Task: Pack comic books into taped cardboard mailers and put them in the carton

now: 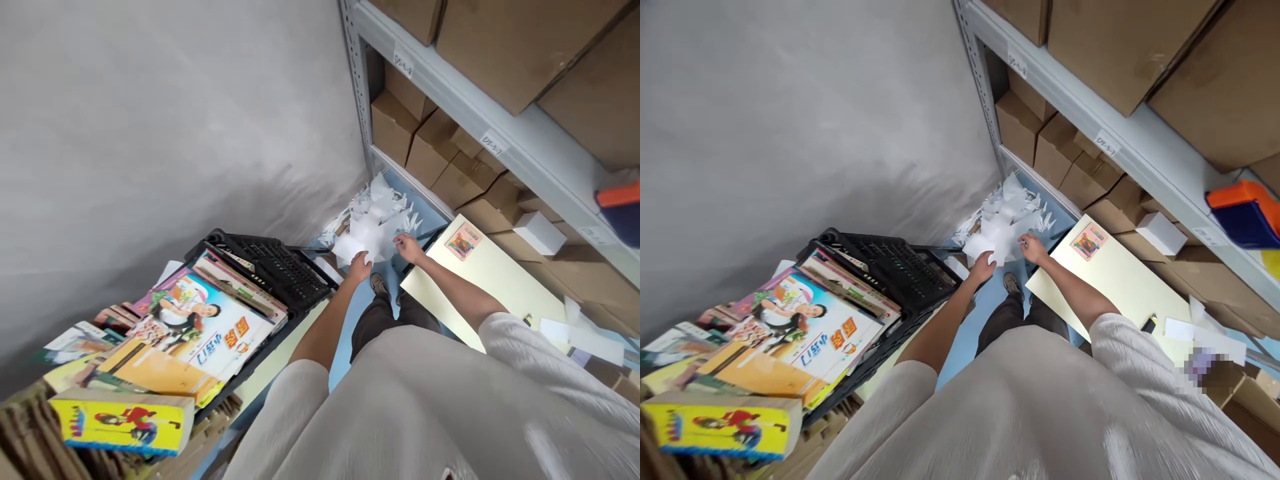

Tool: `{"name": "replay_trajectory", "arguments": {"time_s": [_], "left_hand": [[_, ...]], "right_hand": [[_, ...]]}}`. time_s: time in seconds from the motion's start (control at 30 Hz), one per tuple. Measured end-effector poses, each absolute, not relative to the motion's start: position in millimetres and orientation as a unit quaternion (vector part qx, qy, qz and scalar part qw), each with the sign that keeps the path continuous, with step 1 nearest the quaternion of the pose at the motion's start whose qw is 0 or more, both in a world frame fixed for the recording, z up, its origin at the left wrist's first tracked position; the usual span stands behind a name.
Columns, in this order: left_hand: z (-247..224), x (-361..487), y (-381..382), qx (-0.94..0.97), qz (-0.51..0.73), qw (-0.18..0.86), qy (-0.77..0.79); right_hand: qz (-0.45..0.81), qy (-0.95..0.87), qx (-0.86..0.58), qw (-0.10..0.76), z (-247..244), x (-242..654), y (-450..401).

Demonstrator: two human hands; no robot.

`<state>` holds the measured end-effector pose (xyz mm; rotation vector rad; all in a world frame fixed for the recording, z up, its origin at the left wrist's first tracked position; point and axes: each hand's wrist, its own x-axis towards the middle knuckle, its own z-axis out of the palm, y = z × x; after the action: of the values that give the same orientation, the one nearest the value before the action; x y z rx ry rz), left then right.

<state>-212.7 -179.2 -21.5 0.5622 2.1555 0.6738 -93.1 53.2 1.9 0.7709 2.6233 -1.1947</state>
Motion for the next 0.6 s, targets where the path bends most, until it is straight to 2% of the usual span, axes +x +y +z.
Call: {"name": "replay_trajectory", "arguments": {"time_s": [0.23,0.6], "left_hand": [[-75,-218,-179,0.130,0.325,0.358,0.866],[-205,-207,-188,-0.075,0.375,0.323,0.866]], "right_hand": [[-0.384,0.887,0.193,0.170,-62,-144,49],[-0.364,0.850,0.191,0.328,-215,-215,3]]}}
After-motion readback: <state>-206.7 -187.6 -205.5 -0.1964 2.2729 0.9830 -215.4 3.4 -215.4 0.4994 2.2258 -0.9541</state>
